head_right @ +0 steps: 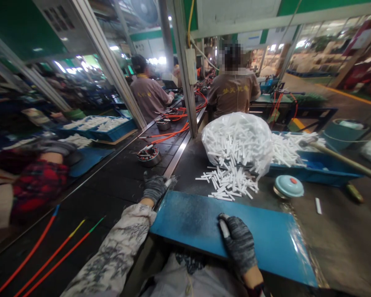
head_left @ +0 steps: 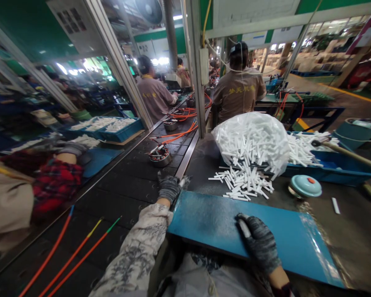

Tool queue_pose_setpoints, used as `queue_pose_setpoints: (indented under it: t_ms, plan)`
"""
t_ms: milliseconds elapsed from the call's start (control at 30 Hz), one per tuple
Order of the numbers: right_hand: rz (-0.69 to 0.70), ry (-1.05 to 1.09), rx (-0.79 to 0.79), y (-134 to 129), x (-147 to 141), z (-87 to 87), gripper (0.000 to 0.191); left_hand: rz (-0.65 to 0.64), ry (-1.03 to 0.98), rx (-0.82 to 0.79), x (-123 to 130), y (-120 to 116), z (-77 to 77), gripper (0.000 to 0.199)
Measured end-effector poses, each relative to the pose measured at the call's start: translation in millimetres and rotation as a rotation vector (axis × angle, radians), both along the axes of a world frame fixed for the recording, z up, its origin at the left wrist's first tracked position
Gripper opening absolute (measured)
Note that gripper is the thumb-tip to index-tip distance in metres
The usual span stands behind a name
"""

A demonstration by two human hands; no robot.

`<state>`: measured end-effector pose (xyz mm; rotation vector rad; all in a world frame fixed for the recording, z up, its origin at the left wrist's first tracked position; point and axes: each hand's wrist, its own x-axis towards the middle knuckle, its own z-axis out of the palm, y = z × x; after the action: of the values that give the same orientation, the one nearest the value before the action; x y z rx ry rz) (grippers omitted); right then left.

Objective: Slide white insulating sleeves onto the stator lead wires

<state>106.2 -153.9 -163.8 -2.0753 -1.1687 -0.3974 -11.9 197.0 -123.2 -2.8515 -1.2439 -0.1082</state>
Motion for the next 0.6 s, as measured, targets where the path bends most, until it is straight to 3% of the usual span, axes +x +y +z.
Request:
queue_pose_setpoints:
  t_ms: [233,400,500,600]
  plan:
    - [-0.004,-0.029,0.007,0,1,-0.1,0.032,-0.034,0.038,0.073,-2,-5,10.3,0.037]
    - [-0.010,-0.022,-0.005,0,1,0.3,0.033,-0.027,-0.084,0.057,-6,-6,13.2,0.029]
    - [-0.008,0.009,-0.004,0,0,1.6,0.031,0.058,-0.241,0.124,-13,4,18.4,0.034]
    - [-0.002,0.032,-0.004,0,0,2.8,0.031,0.225,-0.393,0.211,-20,28,27.2,0.054]
